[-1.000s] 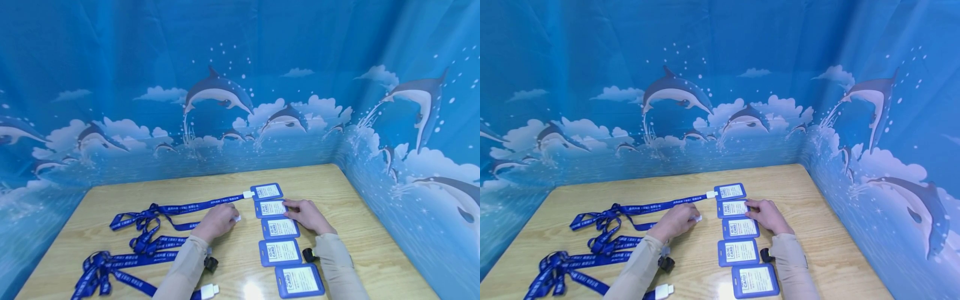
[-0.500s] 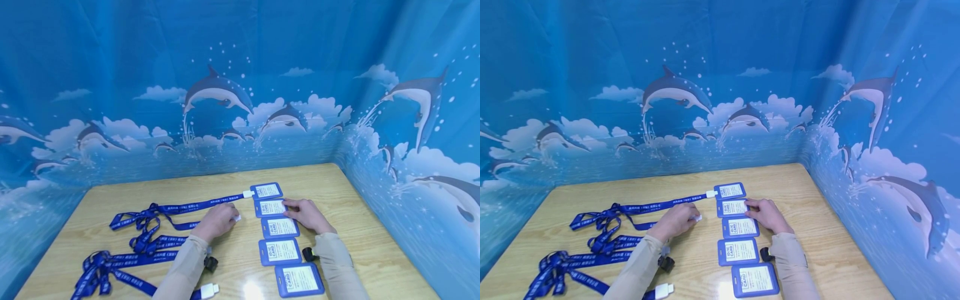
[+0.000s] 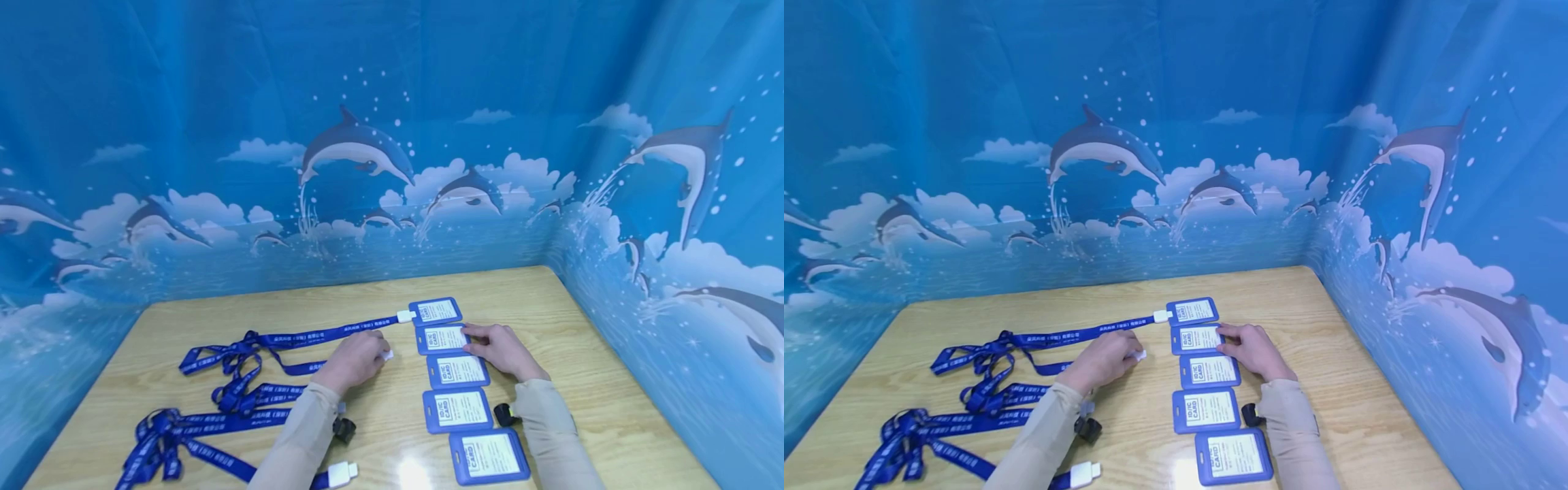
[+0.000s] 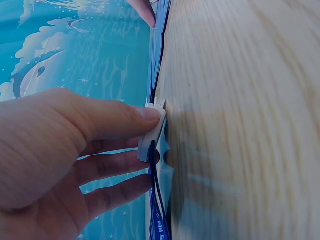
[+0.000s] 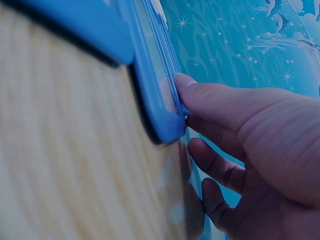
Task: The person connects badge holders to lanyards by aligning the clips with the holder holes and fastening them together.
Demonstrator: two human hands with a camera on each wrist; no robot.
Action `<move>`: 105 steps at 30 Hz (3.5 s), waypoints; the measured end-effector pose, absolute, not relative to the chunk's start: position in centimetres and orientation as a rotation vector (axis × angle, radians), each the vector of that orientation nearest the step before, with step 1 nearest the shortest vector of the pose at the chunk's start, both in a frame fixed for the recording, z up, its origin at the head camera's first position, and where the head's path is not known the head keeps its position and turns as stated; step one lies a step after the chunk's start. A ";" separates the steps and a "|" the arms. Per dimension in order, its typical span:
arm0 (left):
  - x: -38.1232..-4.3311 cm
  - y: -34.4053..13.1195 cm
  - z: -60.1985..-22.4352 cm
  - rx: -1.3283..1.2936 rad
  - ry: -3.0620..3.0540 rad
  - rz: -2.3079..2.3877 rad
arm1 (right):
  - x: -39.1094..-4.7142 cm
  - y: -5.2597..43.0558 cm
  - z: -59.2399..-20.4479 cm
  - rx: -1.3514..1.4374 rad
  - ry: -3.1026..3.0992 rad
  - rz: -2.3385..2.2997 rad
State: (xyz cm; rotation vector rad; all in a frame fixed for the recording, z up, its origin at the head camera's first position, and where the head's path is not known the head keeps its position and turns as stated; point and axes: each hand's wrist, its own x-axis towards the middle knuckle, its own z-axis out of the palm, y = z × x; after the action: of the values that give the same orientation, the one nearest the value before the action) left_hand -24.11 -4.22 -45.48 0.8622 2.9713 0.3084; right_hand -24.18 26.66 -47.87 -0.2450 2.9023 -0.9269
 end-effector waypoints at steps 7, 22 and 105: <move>-24.2 -4.3 -45.5 0.845 2.964 0.326 | -24.2 26.6 -47.9 -0.231 2.900 -0.938; -24.4 -4.3 -45.6 0.844 2.966 0.314 | -24.2 26.6 -47.9 -0.250 2.892 -0.945; -24.8 -3.6 -45.8 0.926 2.984 0.325 | -24.4 26.6 -48.1 -0.251 2.884 -0.940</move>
State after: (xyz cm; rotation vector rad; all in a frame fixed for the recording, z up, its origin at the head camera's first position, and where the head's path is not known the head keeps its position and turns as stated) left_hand -24.75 -3.57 -45.84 0.9258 2.9839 0.3247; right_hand -24.42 26.59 -48.06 -0.2508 2.8837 -0.9404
